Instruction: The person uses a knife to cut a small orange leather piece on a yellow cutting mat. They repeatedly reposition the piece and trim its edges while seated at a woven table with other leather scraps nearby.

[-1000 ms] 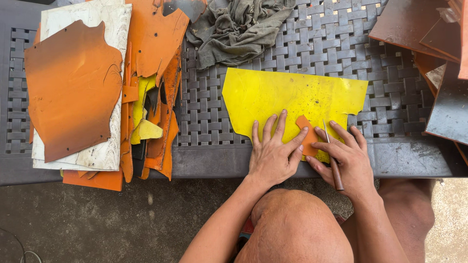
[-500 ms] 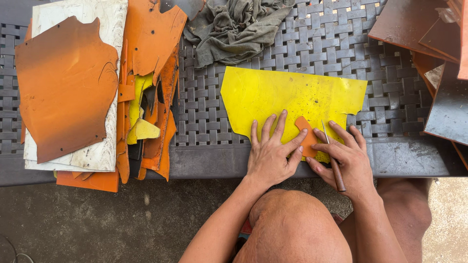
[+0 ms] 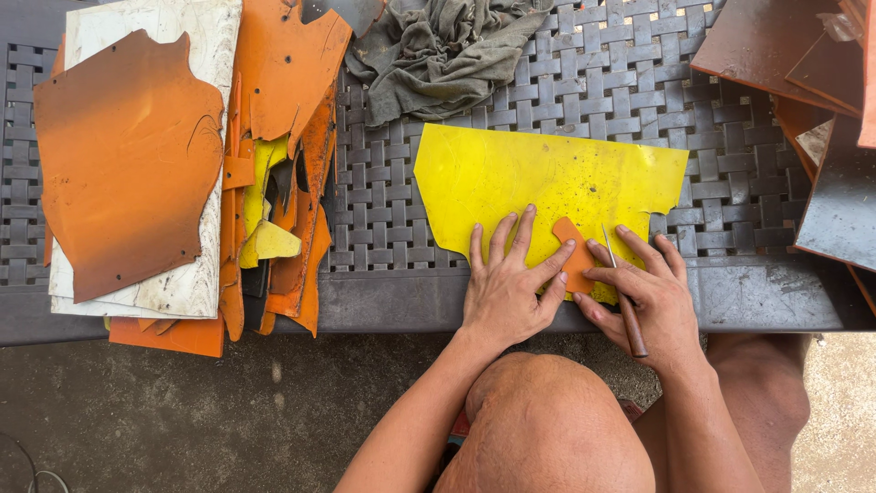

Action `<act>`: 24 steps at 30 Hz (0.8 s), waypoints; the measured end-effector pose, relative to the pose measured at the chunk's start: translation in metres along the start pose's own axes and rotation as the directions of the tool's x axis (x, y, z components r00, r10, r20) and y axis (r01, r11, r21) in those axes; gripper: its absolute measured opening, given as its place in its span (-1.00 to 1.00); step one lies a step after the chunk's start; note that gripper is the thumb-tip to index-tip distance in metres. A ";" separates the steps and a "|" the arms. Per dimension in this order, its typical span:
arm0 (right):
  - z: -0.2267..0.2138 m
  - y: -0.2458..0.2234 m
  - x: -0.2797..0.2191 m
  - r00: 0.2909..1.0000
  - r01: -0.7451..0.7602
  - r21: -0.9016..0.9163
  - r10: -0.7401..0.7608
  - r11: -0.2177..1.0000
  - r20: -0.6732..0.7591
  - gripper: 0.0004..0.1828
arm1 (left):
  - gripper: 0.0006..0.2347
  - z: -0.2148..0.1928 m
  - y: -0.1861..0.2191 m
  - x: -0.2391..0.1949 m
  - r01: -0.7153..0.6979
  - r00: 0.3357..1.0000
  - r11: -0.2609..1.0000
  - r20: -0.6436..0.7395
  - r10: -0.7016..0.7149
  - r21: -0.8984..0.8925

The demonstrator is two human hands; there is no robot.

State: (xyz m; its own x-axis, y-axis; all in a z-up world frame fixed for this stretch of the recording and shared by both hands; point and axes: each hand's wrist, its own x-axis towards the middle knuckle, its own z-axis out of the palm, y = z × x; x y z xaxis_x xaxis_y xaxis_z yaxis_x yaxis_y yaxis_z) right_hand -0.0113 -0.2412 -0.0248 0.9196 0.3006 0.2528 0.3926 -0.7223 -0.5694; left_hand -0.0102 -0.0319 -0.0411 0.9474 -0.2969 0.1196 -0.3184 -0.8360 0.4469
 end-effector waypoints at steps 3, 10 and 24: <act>-0.001 -0.001 0.000 1.000 -0.012 -0.011 0.012 1.000 0.005 -0.62 | -0.65 0.000 0.000 0.000 0.001 1.000 1.000 0.003 -0.001 0.002; -0.001 -0.002 0.000 1.000 -0.007 -0.003 0.007 1.000 0.001 -0.62 | -0.64 0.000 0.000 0.001 -0.001 1.000 1.000 0.022 0.000 0.016; 0.001 0.001 0.000 1.000 0.006 -0.017 -0.006 1.000 0.004 -0.62 | -0.60 -0.005 0.001 0.004 0.038 0.998 0.999 0.048 -0.038 0.002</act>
State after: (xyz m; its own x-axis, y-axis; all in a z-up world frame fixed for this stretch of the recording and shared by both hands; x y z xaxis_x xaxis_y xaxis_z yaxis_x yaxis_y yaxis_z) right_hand -0.0110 -0.2412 -0.0261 0.9175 0.3070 0.2530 0.3975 -0.7313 -0.5543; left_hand -0.0066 -0.0317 -0.0357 0.9562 -0.2864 0.0599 -0.2821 -0.8478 0.4491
